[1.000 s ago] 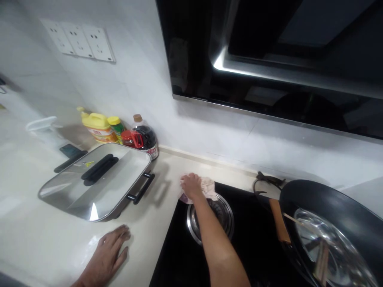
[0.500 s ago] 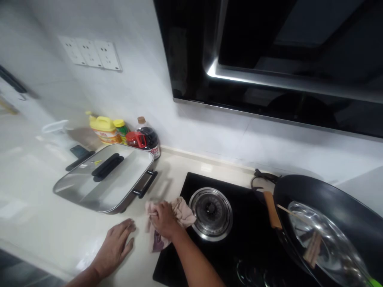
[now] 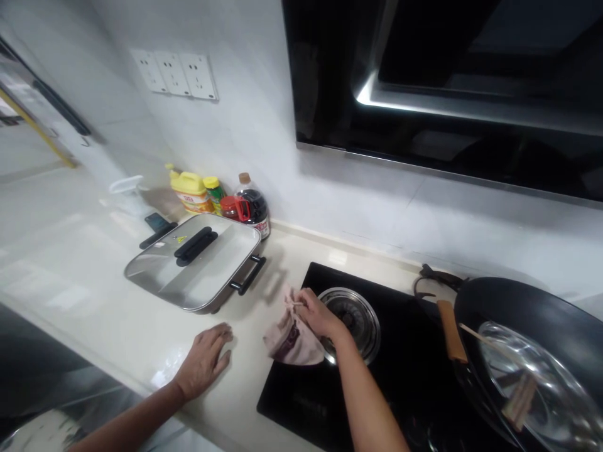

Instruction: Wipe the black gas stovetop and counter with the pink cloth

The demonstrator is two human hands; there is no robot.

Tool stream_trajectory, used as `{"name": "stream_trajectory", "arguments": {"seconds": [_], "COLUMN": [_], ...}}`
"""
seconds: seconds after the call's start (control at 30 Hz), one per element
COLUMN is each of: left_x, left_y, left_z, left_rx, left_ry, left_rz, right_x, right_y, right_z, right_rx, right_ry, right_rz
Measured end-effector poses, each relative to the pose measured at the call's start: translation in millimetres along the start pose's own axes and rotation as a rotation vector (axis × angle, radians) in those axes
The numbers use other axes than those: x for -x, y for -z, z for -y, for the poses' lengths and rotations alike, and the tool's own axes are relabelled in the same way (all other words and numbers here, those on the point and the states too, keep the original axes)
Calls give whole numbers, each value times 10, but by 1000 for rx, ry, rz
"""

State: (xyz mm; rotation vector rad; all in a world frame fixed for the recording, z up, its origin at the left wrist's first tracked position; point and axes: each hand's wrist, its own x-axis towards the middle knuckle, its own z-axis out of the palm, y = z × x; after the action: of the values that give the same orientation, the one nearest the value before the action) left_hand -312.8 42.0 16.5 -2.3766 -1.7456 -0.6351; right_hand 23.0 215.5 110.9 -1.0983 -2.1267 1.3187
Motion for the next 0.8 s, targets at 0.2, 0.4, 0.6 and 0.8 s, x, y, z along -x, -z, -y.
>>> {"name": "stream_trajectory", "arguments": {"seconds": [0.2,0.4,0.6,0.8], "left_x": [-6,6,-9,-28], "left_y": [32,32,50,102], "left_z": [-17,-16,-25,-24], "left_rx": [-2,-2,-14,-30], "left_ry": [-26,-1,-19,-42], "left_rz": [-7,19,1,-7], "right_x": [312,914,1160,-91], "right_y": [-441,-969,-1111,-650], "right_z": [-222,-441,-656,-531], "right_rx": [659,660,578,744], "right_ry": [62,147,332,175], "right_rz": [39,38,225,46]}}
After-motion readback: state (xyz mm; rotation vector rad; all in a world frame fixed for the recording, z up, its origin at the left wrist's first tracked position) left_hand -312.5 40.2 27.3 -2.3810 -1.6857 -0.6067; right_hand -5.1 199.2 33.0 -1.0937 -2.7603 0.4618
